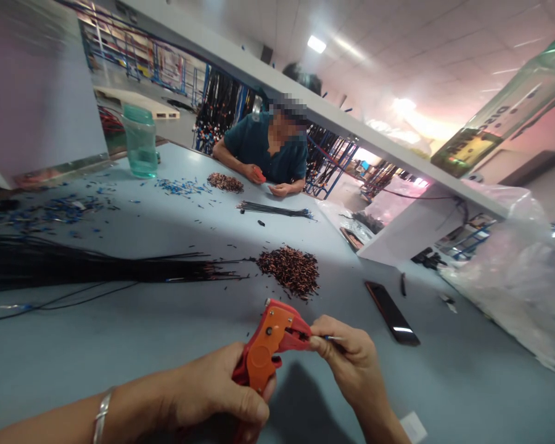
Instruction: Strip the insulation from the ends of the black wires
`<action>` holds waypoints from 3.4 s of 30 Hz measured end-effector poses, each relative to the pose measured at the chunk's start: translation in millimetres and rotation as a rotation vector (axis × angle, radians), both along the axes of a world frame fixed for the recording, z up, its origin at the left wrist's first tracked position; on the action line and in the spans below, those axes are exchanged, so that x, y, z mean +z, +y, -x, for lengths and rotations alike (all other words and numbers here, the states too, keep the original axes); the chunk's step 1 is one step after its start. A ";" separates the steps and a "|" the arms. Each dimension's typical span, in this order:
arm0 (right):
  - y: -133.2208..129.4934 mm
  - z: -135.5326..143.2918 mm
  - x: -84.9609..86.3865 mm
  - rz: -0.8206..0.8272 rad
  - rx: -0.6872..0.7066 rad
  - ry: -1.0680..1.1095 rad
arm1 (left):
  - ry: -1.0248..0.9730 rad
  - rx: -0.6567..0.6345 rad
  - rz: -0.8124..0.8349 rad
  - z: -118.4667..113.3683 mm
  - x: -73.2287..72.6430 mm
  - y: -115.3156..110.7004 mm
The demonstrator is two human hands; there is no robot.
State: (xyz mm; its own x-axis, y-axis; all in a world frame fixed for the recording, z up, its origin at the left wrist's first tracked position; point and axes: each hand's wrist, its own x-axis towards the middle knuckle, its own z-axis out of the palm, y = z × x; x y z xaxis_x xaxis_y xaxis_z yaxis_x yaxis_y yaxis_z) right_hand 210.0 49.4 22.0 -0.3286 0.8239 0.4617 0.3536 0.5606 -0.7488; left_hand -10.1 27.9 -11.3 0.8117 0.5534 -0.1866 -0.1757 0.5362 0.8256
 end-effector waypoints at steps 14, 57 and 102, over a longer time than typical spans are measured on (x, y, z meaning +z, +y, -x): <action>-3.0 0.5 3.9 -0.035 0.052 -0.013 | 0.025 0.001 -0.011 0.6 5.0 0.1; -7.1 3.3 4.2 0.098 0.004 -0.040 | 0.054 0.016 -0.007 -1.8 2.8 -3.7; -8.4 0.6 -1.8 0.104 -0.050 0.038 | -0.022 0.030 -0.090 -0.5 -0.8 -2.2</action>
State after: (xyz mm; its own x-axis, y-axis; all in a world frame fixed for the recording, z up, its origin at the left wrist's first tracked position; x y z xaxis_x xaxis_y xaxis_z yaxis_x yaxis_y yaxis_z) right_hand 209.4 41.0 20.2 -0.2695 0.8830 0.3843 0.3495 0.4616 -0.8153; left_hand -9.6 25.7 -12.1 0.7980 0.5910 -0.1178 -0.2089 0.4547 0.8658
